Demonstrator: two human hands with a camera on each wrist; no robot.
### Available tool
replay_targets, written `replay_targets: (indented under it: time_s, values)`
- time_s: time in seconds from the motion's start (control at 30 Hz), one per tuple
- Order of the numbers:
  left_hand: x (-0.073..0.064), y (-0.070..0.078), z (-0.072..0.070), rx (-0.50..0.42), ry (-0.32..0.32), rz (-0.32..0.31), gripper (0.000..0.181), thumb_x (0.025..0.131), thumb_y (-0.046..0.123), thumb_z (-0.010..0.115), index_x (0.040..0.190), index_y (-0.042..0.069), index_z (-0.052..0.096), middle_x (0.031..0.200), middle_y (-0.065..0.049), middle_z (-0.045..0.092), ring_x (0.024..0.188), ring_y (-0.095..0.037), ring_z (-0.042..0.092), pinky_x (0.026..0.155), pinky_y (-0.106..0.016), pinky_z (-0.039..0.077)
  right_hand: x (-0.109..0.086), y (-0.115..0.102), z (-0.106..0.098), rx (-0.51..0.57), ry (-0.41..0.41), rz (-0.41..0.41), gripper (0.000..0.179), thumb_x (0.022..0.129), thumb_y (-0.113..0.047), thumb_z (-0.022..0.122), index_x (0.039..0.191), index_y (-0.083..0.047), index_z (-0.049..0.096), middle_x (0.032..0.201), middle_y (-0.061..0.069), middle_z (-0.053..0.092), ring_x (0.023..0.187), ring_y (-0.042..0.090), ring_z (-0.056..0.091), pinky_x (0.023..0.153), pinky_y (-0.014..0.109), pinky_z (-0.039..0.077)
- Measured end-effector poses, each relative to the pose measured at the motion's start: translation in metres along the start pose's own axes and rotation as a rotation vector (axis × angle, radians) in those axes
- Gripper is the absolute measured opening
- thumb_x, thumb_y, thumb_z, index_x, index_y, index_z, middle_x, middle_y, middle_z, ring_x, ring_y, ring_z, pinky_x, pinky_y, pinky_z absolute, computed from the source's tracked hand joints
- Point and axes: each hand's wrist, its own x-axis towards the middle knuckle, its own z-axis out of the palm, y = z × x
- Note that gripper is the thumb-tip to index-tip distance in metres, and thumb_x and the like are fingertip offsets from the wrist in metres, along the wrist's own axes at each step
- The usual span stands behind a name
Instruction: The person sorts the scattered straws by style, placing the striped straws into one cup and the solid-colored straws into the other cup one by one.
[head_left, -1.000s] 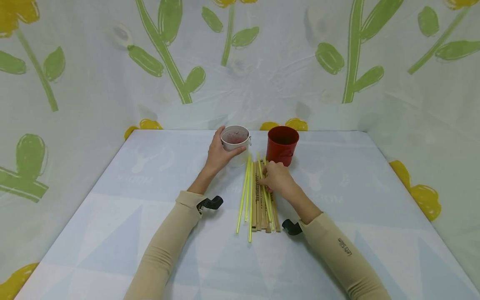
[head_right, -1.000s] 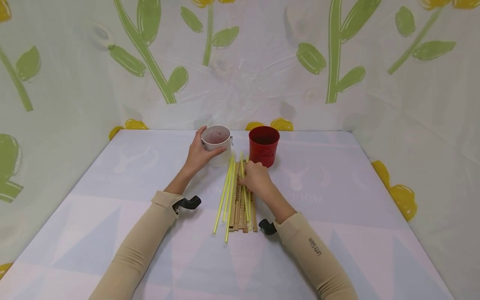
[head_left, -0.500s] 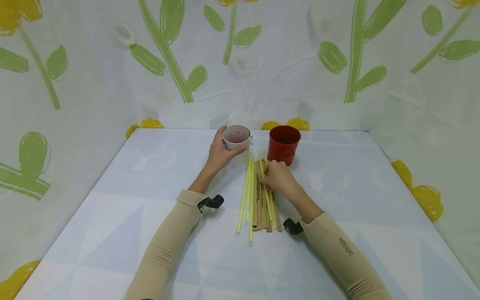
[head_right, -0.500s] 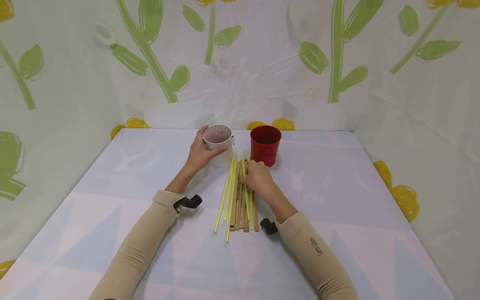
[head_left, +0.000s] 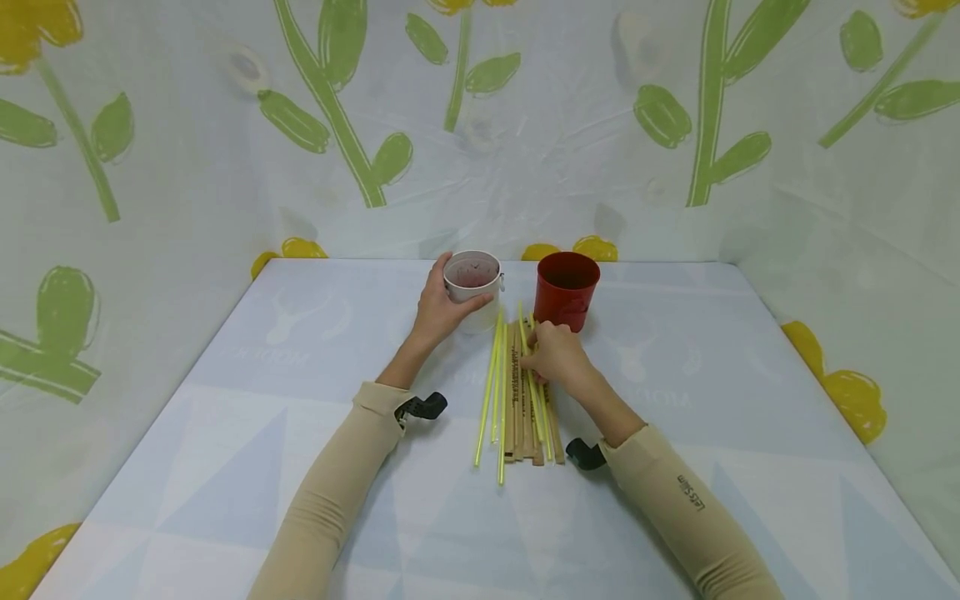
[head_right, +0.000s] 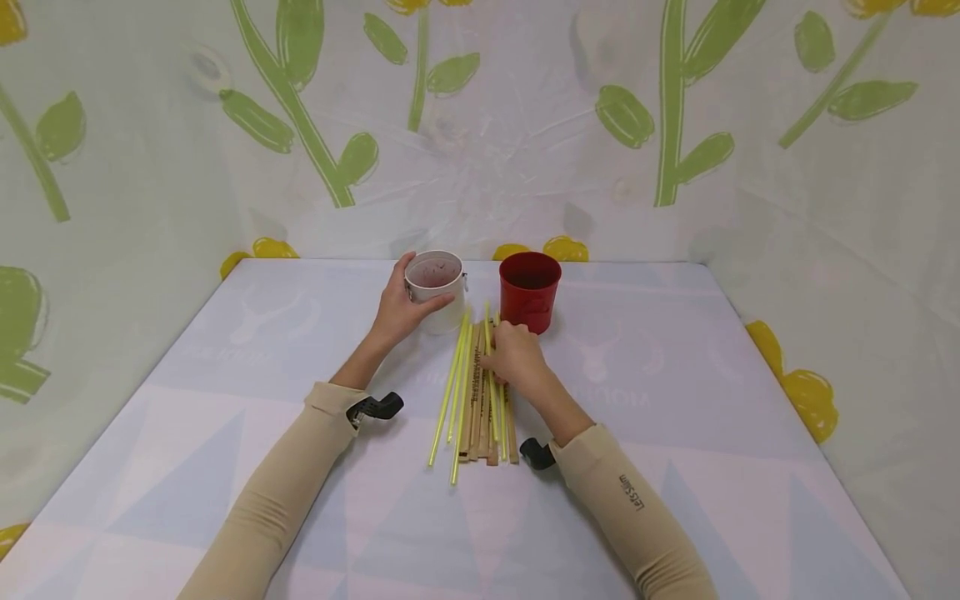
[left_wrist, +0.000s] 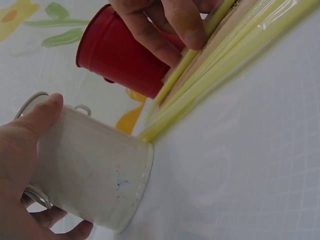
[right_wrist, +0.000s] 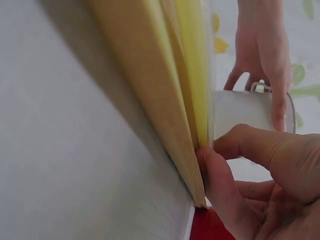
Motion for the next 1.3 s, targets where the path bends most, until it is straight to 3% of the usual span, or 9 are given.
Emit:
replay_targets:
  time_s: [0.5,0.73,1.03,1.3]
  values:
    - [-0.001,-0.001,0.000,-0.016,-0.013,-0.003,0.100,0.077,0.038,0.083,0.154,0.015,0.024,0.149,-0.013,0.043,0.134,-0.031,0.047,0.106,-0.052,0.042,-0.001,0.001,0.003,-0.030,0.037,-0.007,0.032,0.083,-0.022,0.077,0.108,-0.004,0.069,0.065,0.007,0.064,0.050,0.016,0.061,0.050,0.022,0.049]
    - [0.000,0.000,-0.001,-0.013,-0.010,0.005,0.099,0.078,0.037,0.083,0.154,0.014,0.023,0.149,-0.013,0.042,0.134,-0.031,0.046,0.107,-0.051,0.042,0.002,0.002,-0.003,0.029,0.076,-0.042,0.043,0.083,-0.023,0.075,0.120,-0.003,0.068,0.068,0.006,0.067,0.049,0.016,0.060,0.051,0.023,0.049]
    - [0.000,-0.002,-0.002,-0.013,-0.001,0.002,0.100,0.077,0.039,0.083,0.154,0.015,0.023,0.150,-0.013,0.041,0.135,-0.029,0.045,0.108,-0.051,0.041,0.003,0.001,-0.019,0.103,0.133,-0.197,0.036,0.083,-0.019,0.069,0.116,-0.005,0.069,0.076,0.009,0.068,0.052,0.015,0.062,0.053,0.024,0.054]
    - [0.000,-0.003,0.000,-0.023,-0.001,0.006,0.100,0.077,0.038,0.083,0.154,0.015,0.023,0.150,-0.013,0.042,0.135,-0.029,0.046,0.108,-0.050,0.041,0.001,0.000,-0.030,0.222,0.163,-0.261,0.032,0.083,-0.017,0.066,0.112,-0.006,0.061,0.086,0.011,0.066,0.057,0.017,0.061,0.056,0.027,0.056]
